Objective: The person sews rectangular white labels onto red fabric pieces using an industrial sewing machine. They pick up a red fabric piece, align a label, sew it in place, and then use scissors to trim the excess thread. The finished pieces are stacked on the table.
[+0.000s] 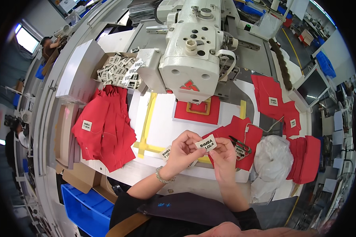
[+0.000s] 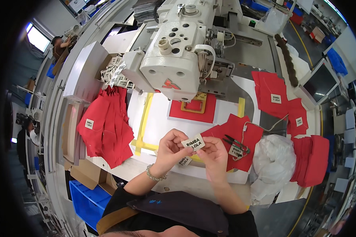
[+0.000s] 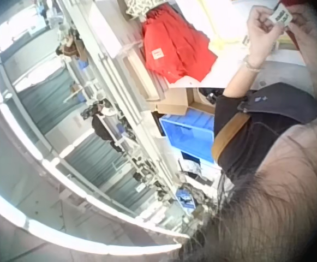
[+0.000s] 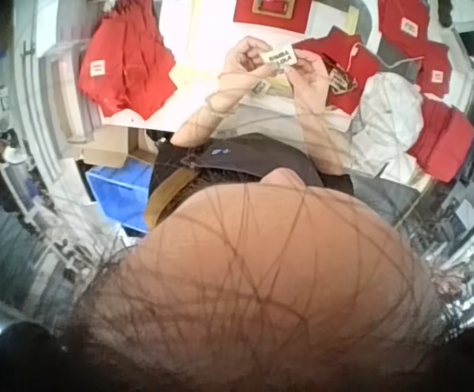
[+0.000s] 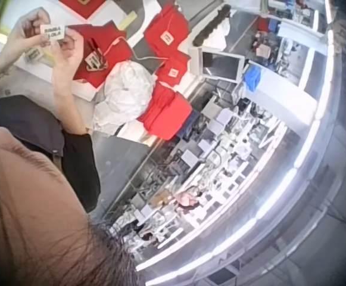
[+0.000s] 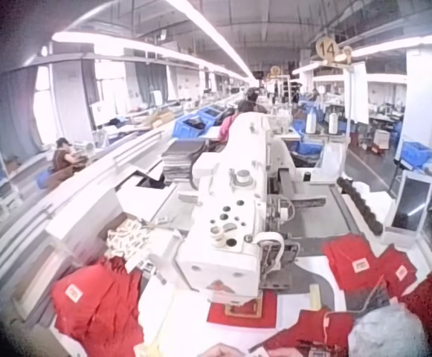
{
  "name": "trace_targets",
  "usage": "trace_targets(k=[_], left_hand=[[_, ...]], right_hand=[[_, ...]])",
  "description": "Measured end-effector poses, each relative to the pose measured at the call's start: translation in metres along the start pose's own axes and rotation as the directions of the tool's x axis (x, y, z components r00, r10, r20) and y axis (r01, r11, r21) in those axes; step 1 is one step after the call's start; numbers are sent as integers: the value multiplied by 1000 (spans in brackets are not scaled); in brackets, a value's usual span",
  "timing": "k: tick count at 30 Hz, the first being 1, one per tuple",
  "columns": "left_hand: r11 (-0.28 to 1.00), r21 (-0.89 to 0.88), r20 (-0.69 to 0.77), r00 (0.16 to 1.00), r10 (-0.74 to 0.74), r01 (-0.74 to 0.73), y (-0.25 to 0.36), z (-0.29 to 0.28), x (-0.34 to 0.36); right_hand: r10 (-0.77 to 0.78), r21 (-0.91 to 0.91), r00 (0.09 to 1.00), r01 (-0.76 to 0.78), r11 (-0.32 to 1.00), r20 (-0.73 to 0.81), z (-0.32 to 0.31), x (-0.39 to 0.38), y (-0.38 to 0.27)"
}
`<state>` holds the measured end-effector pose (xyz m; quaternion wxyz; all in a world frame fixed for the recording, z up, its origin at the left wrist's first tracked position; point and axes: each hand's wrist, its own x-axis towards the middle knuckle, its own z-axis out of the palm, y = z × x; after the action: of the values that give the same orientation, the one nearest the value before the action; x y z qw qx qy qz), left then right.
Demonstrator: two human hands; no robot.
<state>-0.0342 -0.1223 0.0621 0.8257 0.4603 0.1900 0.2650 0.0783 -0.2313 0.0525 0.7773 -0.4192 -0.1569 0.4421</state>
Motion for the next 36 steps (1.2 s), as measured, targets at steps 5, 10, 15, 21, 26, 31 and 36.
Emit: trace_targets(k=[5,10,15,21,26,31,36], left_hand=[[989,148,-7,1000,12,-10,-16,7,-7],[958,283,9,999,53,-54,-17,6,-6],[919,377,8,993,118,-112,-12,3,6],[865,475,54,987,151,-158,-5,1,16],[844,456,128,960,251,-281,-13,-6,20],[758,528,213,924,318,-382,-11,-7,23],[663,600,270,893,360,-448,-9,-14,25]], right_hand=[[-93,-41,992,90,995,-90,-3,-2,-2],[-152,-190,986,136,972,-72,-5,-2,-10],[-341,-446,937,337,829,73,-15,1,-8],[-522,-576,801,584,573,293,-21,9,-6],[-375,-398,919,391,830,120,-18,10,-7],[-308,-477,936,353,805,172,-29,15,-4],[-379,-551,884,467,692,273,-31,20,-7]])
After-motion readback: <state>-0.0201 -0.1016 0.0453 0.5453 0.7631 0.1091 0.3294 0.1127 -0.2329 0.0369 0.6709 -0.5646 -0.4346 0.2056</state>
